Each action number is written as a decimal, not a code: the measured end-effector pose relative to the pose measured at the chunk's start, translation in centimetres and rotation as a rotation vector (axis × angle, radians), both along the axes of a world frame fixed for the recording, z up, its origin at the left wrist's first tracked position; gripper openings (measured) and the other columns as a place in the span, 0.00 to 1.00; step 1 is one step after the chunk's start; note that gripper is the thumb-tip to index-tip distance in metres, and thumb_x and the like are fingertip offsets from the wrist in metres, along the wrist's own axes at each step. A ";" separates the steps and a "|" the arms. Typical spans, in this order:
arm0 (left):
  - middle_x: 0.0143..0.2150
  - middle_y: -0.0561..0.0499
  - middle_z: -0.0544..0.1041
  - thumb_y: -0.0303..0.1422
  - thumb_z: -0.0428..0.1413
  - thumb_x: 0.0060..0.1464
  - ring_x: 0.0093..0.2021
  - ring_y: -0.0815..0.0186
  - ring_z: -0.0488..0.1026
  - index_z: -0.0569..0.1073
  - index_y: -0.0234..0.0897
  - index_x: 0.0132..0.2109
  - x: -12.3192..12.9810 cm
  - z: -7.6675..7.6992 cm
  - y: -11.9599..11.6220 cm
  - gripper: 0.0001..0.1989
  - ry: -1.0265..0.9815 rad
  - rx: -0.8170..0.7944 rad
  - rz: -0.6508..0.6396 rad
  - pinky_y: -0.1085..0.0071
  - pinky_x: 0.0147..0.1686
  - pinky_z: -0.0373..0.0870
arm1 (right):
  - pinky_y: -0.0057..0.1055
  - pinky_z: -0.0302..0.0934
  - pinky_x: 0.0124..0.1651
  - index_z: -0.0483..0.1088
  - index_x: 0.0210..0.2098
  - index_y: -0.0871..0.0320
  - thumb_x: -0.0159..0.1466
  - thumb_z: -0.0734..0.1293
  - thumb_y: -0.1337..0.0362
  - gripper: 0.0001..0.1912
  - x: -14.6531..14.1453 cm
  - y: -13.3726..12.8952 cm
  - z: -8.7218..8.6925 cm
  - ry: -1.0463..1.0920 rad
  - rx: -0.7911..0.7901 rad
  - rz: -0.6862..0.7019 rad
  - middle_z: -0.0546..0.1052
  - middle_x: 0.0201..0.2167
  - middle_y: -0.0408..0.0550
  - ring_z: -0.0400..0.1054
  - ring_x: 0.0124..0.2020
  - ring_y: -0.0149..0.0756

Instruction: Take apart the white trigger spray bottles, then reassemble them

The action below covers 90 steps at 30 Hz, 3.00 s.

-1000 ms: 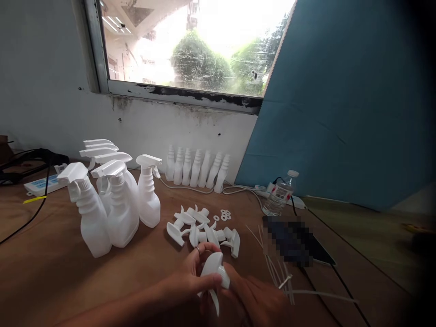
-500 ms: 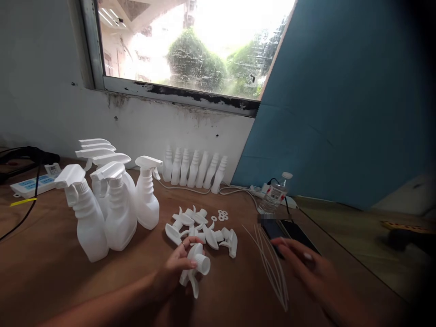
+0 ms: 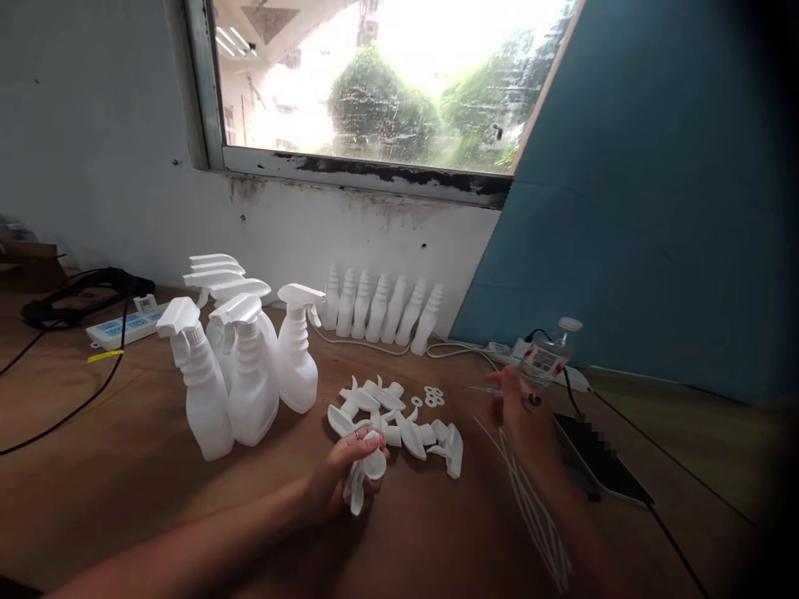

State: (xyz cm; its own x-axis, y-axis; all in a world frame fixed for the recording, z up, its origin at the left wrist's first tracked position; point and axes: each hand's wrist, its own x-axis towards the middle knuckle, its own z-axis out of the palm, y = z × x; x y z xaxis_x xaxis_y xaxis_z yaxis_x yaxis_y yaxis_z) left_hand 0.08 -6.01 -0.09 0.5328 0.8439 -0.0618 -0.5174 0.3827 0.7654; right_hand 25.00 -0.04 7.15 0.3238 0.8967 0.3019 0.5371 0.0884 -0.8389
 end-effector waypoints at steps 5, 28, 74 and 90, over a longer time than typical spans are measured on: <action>0.26 0.55 0.67 0.46 0.55 0.50 0.15 0.76 0.58 0.62 0.36 0.33 -0.2 -0.4 0.3 0.17 0.145 -0.016 0.076 0.79 0.12 0.44 | 0.31 0.64 0.27 0.71 0.37 0.59 0.64 0.59 0.47 0.22 -4.8 -3.6 -2.3 0.434 -0.001 0.581 0.73 0.26 0.48 0.69 0.25 0.35; 0.24 0.56 0.66 0.40 0.58 0.52 0.18 0.76 0.61 0.61 0.35 0.32 -0.4 -1.1 0.8 0.15 0.124 0.025 0.344 0.78 0.18 0.55 | 0.24 0.58 0.24 0.64 0.33 0.55 0.61 0.61 0.70 0.03 -8.6 -7.7 -7.7 -0.204 0.471 0.643 0.70 0.21 0.39 0.63 0.19 0.27; 0.20 0.58 0.61 0.41 0.56 0.55 0.17 0.77 0.53 0.62 0.35 0.29 -0.6 -1.9 0.4 0.16 0.254 0.022 0.258 0.76 0.17 0.47 | 0.25 0.58 0.27 0.60 0.26 0.56 0.66 0.56 0.72 0.12 -8.6 -8.5 -7.8 0.015 0.435 0.759 0.70 0.22 0.41 0.64 0.21 0.26; 0.17 0.56 0.62 0.40 0.56 0.50 0.14 0.75 0.56 0.62 0.36 0.27 -0.4 -0.6 0.1 0.14 0.199 -0.116 0.118 0.78 0.13 0.48 | 0.29 0.62 0.28 0.58 0.26 0.57 0.69 0.58 0.58 0.15 -8.6 -8.5 -6.9 0.639 0.010 0.798 0.71 0.21 0.43 0.66 0.21 0.30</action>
